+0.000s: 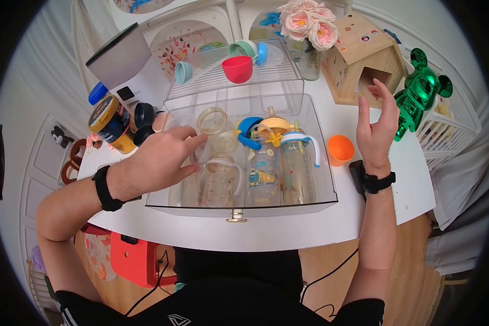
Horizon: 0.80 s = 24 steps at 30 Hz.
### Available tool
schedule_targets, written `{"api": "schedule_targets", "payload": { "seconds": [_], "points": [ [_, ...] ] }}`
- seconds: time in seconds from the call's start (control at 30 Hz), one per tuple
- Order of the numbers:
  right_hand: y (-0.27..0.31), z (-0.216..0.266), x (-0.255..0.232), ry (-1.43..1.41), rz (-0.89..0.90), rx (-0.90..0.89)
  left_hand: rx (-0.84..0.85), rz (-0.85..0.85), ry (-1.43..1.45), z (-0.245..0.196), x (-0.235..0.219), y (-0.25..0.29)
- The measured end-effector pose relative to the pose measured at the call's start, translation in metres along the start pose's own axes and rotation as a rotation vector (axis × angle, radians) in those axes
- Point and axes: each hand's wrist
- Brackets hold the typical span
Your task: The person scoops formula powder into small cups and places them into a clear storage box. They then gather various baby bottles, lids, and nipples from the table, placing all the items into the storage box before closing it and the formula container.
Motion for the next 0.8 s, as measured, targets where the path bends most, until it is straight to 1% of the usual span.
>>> {"api": "schedule_targets", "payload": {
  "seconds": [0.1,0.2,0.3,0.37,0.4,0.5,0.57,0.6,0.67,0.7,0.73,0.77,0.8],
  "points": [
    [0.0,0.0,0.0,-0.004,0.005,0.002,0.06,-0.038,-0.074,0.003,0.007,-0.003],
    [0.0,-0.002,0.0,-0.01,0.0,-0.003,0.062,-0.066,-0.059,0.001,0.001,-0.005],
    [0.0,-0.001,0.0,-0.015,-0.003,-0.004,0.075,-0.03,-0.052,0.005,0.0,-0.005],
    [0.0,-0.001,0.001,-0.02,-0.001,0.007,0.048,-0.005,-0.049,0.005,0.002,-0.005],
    [0.0,0.0,0.001,-0.022,-0.004,-0.005,0.037,0.008,-0.045,0.004,0.003,-0.006],
    [-0.001,0.001,0.001,0.016,-0.006,-0.049,0.092,-0.015,-0.023,0.008,0.004,-0.005],
    [-0.002,0.001,-0.001,0.094,0.0,-0.097,0.12,-0.068,-0.061,0.005,0.003,-0.007],
    [-0.002,-0.002,-0.002,0.114,0.08,-0.074,0.132,-0.097,-0.077,0.004,0.001,-0.009],
    [-0.003,-0.005,-0.003,0.139,0.238,-0.026,0.147,-0.099,-0.12,0.004,-0.003,-0.014],
    [-0.005,0.0,-0.007,0.146,0.394,0.033,0.146,-0.098,-0.146,0.004,-0.007,-0.016],
    [-0.008,0.007,-0.011,0.146,0.55,0.092,0.139,-0.157,-0.106,0.0,-0.01,-0.021],
    [-0.01,0.012,-0.015,0.141,0.706,0.153,0.133,-0.13,-0.115,-0.004,-0.018,-0.024],
    [-0.01,0.014,-0.017,0.163,0.766,0.15,0.123,-0.102,-0.126,-0.008,-0.029,-0.024]
  ]
}}
Point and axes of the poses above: each hand's wrist, its own y-axis away from the middle knuckle, its own x-axis out of the palm, z = x × y, and after that the axes turned 12 degrees about x, right-handed
